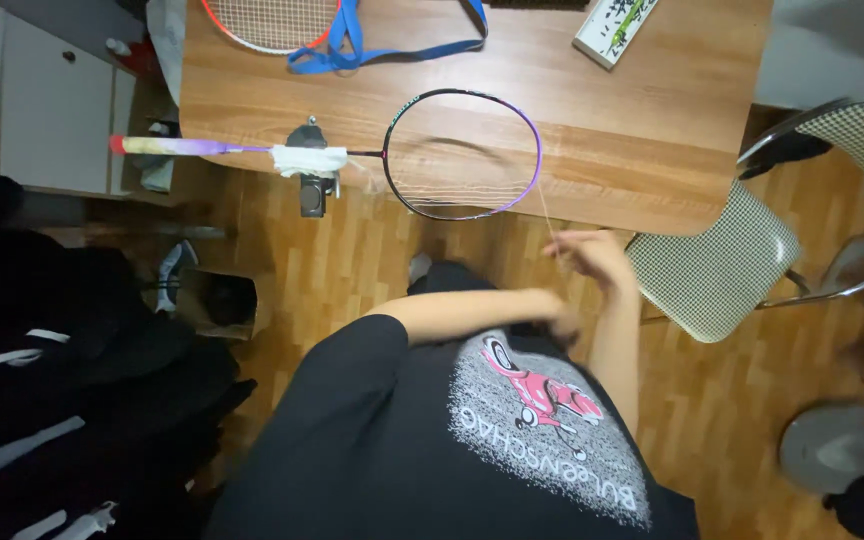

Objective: Untangling and removing old strings from a badminton racket frame held in a mounting vice.

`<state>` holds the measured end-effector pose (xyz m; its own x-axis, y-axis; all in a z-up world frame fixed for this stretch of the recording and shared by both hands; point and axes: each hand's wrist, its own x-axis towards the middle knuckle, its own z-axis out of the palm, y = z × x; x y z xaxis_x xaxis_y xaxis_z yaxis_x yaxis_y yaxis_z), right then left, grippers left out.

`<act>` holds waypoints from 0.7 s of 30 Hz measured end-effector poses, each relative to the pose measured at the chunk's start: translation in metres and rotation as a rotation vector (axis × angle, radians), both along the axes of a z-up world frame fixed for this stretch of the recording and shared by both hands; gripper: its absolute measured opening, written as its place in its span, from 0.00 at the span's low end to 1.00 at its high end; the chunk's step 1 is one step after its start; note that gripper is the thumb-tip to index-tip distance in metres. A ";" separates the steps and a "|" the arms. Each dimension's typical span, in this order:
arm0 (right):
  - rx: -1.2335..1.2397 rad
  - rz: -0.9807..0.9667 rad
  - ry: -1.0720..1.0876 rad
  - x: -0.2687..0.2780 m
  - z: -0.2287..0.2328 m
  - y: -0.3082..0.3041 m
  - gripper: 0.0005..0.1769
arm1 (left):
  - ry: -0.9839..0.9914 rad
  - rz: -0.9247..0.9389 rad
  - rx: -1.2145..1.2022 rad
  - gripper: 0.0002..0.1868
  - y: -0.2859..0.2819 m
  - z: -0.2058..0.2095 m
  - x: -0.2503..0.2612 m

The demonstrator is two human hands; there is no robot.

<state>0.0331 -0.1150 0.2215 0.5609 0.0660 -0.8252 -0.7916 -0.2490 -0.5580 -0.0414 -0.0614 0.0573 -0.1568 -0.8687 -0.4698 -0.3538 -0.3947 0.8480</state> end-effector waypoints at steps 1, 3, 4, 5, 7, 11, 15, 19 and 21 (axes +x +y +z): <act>0.000 0.002 -0.002 -0.008 -0.033 -0.007 0.13 | -0.002 0.002 0.000 0.20 0.002 -0.010 -0.003; 0.064 0.073 -0.131 -0.022 -0.101 -0.020 0.14 | 0.262 -0.038 0.069 0.16 0.006 -0.031 -0.007; 0.064 0.079 -0.132 -0.034 -0.118 -0.045 0.14 | 0.261 -0.033 0.069 0.16 0.015 -0.032 0.005; -0.247 0.131 -0.179 -0.048 -0.134 -0.069 0.19 | 0.154 0.168 0.061 0.15 0.025 -0.033 0.014; -0.558 0.186 -0.233 -0.086 -0.175 -0.127 0.26 | 0.040 0.372 0.056 0.15 0.038 -0.062 0.034; -0.768 0.105 0.054 -0.174 -0.228 -0.220 0.20 | 0.680 1.527 -0.361 0.12 0.070 -0.034 0.076; -0.346 -0.076 0.045 -0.184 -0.213 -0.221 0.14 | 1.532 1.746 -0.461 0.15 0.078 -0.027 0.087; -0.395 -0.021 -0.168 -0.103 -0.202 -0.164 0.31 | 1.570 1.629 -0.581 0.16 0.073 -0.032 0.087; -0.110 -0.115 -0.586 -0.023 -0.120 -0.076 0.14 | 1.622 1.598 -0.605 0.14 0.068 -0.042 0.088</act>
<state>0.0099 -0.1915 0.1013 0.9226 -0.0905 -0.3751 -0.3854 -0.2610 -0.8851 0.0469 0.0071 0.0157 0.6831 -0.5766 -0.4482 0.6795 0.7268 0.1007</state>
